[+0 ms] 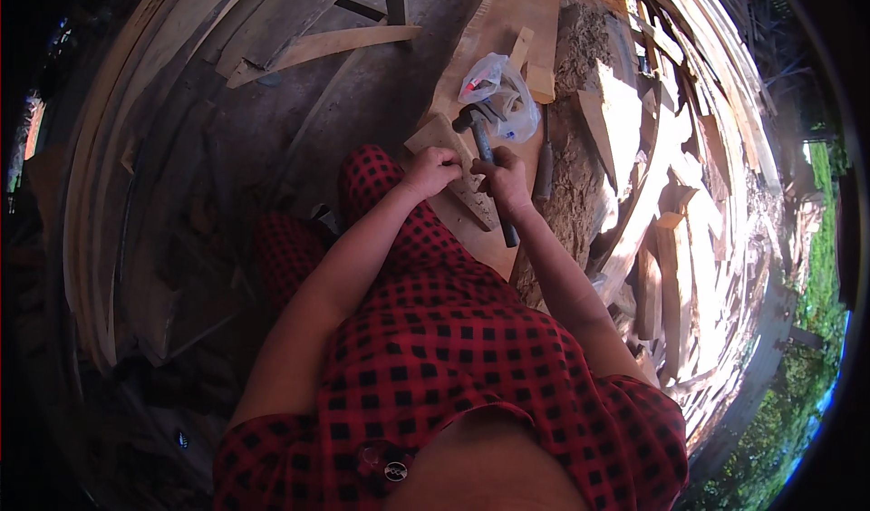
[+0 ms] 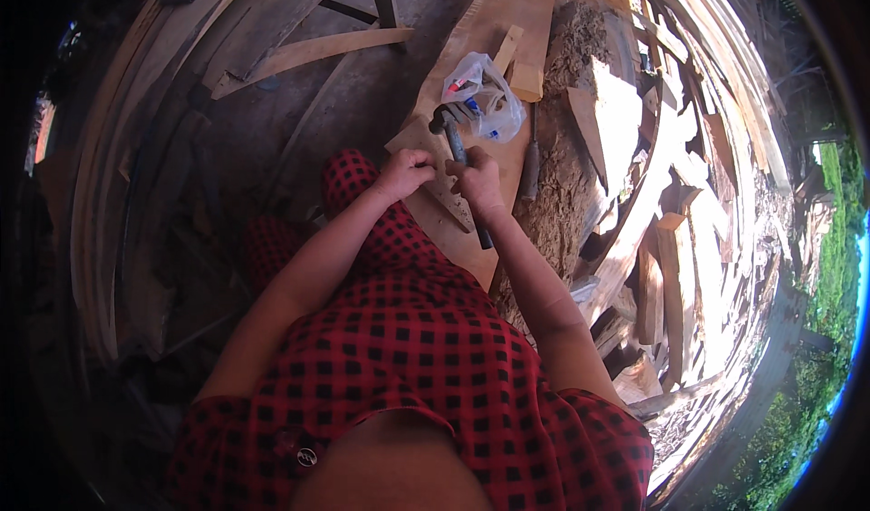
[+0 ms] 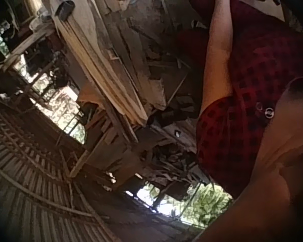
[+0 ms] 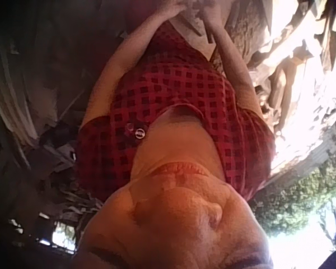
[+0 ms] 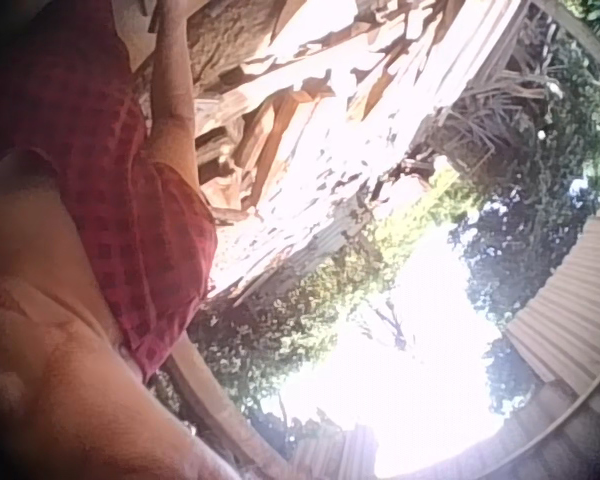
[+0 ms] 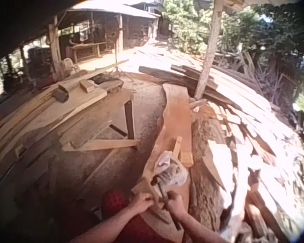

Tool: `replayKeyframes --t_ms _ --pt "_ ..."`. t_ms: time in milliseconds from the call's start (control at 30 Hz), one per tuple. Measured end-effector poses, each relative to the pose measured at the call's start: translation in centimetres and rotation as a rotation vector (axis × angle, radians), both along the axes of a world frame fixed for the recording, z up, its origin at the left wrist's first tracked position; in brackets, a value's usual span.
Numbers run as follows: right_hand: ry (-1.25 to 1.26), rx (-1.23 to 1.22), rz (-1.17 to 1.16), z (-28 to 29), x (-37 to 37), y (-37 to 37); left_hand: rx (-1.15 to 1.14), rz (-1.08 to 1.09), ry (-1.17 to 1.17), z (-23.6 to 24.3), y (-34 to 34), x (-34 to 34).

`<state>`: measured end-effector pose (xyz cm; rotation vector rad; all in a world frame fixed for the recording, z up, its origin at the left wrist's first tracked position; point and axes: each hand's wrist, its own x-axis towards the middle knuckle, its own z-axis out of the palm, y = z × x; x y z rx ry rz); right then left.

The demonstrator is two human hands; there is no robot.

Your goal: Sanding wood planks and hammering nails into a small wooden piece.

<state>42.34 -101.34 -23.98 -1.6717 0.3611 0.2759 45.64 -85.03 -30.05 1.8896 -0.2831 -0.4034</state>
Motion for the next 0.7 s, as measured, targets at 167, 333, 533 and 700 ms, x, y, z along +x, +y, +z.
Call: replayKeyframes --t_ms 167,333,533,700 --pt "0.003 0.028 -0.105 1.8 -2.1 -2.3 0.142 -0.03 0.092 -0.4 -0.5 0.5" --pt "-0.014 0.019 -0.145 3.1 -4.9 -4.3 0.241 0.012 -0.023 -1.2 -0.8 0.9" --pt "-0.004 0.052 -0.181 2.8 -6.9 -5.0 0.248 0.014 -0.099 -2.3 -0.9 1.0" --pt "-0.013 0.085 -0.193 2.5 -7.3 -5.1 0.23 -0.005 -0.081 -2.2 -1.1 0.9"
